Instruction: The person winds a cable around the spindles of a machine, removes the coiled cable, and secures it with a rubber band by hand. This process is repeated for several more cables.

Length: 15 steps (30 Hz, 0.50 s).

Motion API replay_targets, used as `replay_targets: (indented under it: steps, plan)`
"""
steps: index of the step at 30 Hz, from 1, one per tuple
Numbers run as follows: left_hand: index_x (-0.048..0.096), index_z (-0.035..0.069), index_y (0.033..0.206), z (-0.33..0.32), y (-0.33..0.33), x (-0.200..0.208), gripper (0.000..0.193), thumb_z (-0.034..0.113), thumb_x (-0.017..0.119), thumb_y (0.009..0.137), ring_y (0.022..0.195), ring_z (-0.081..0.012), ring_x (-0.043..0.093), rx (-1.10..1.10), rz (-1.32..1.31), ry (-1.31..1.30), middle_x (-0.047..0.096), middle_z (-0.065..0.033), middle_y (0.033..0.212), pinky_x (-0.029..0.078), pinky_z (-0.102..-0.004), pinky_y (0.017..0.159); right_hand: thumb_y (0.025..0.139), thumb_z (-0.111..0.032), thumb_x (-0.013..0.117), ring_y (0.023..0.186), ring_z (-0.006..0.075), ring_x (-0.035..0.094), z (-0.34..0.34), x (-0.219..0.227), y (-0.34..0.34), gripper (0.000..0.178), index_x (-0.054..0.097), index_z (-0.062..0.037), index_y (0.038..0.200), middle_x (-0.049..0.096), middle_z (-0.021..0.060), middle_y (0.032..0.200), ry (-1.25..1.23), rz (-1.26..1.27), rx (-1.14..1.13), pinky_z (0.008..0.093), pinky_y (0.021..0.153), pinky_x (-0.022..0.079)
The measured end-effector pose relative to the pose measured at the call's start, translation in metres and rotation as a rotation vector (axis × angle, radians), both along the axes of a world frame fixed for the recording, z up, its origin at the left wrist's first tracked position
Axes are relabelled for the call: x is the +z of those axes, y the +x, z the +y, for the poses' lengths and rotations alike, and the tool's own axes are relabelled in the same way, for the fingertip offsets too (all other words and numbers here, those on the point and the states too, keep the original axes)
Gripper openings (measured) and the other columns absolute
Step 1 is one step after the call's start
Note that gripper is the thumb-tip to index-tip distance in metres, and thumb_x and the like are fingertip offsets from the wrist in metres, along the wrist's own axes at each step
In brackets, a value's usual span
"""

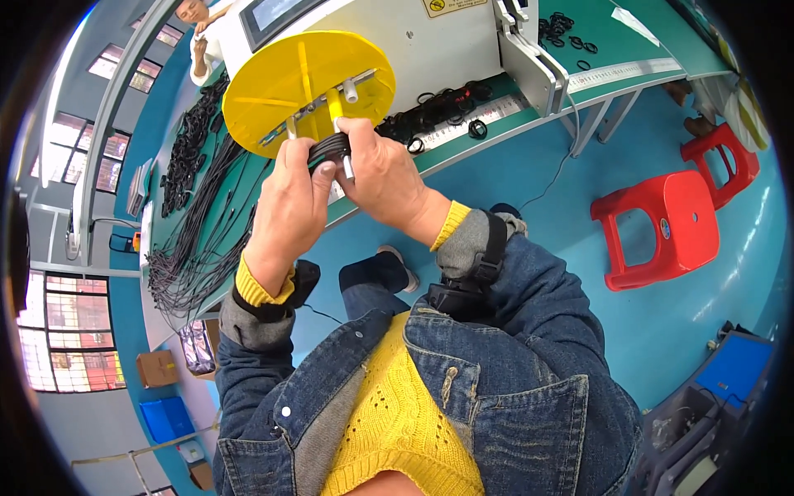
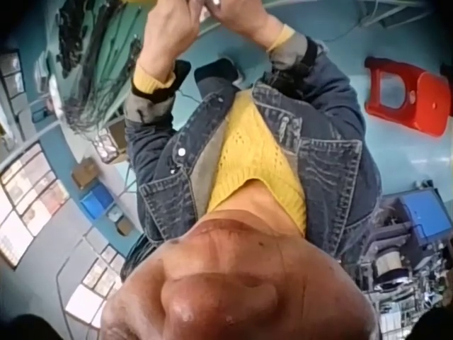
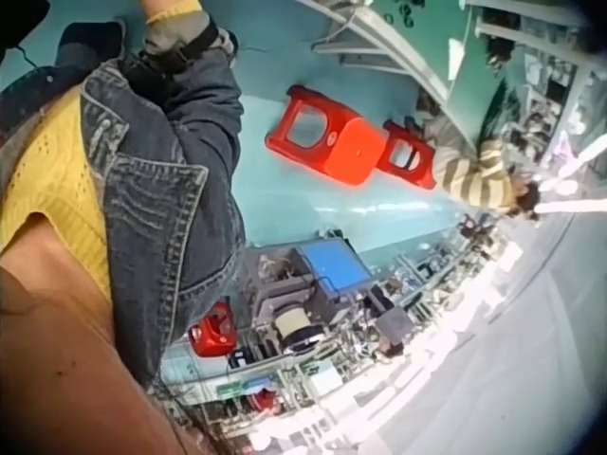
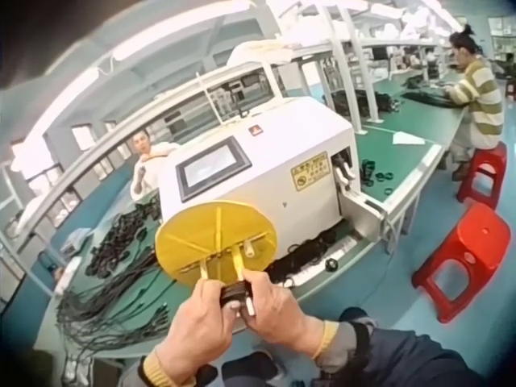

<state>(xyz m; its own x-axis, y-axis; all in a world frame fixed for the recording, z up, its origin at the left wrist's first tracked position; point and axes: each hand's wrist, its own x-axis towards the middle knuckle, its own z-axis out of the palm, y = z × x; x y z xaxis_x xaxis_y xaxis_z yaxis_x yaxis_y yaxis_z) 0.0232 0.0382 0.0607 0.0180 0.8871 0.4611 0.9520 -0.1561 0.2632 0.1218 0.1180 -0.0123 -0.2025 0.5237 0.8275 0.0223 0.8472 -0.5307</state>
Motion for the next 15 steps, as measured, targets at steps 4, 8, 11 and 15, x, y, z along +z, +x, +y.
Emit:
replay_targets:
  steps: [4, 8, 11, 15]
  plan:
    - [0.045, -0.002, 0.095, 0.001, -0.002, -0.002, 0.023, 0.014, 0.056, 0.083, 0.07, -0.0391, 0.054, 0.024, 0.024, -0.091, 0.052, -0.018, 0.079, 0.044, -0.0442, 0.059, 0.073, -0.005, 0.064, 0.067, 0.0361, 0.06, -0.005, 0.004, 0.007, 0.038, 0.044, 0.0023, 0.105, 0.059, 0.0182, 0.077, -0.109, -0.073, 0.014, 0.0359, 0.058, 0.049]
    - [0.045, -0.001, 0.092, -0.021, 0.018, -0.006, 0.022, 0.015, 0.057, 0.082, 0.067, -0.0396, 0.053, 0.063, 0.078, -0.038, 0.052, -0.0179, 0.077, 0.044, -0.0438, 0.058, 0.073, -0.006, 0.064, 0.065, 0.035, 0.06, -0.023, 0.002, 0.025, 0.037, 0.044, 0.0017, 0.103, 0.059, 0.0174, 0.075, -0.179, -0.182, 0.018, 0.0373, 0.055, 0.049]
    - [0.046, -0.001, 0.091, -0.05, 0.039, -0.022, 0.023, 0.019, 0.055, 0.084, 0.073, -0.0397, 0.054, 0.058, 0.029, -0.13, 0.053, -0.0211, 0.082, 0.044, -0.0426, 0.059, 0.073, -0.005, 0.063, 0.063, 0.0349, 0.059, -0.042, -0.02, 0.056, 0.031, 0.044, 0.0005, 0.096, 0.058, 0.0185, 0.071, -0.082, -0.268, 0.191, 0.0383, 0.053, 0.048]
    - [0.047, -0.001, 0.097, -0.054, 0.018, -0.087, 0.029, 0.024, 0.054, 0.085, 0.076, -0.0325, 0.058, 0.018, -0.322, -0.616, 0.055, -0.0194, 0.086, 0.046, -0.0382, 0.06, 0.073, -0.004, 0.061, 0.066, 0.0366, 0.059, -0.035, -0.082, 0.057, 0.025, 0.043, -0.0001, 0.089, 0.058, 0.0195, 0.069, -0.221, -0.693, 0.24, 0.0396, 0.053, 0.047]
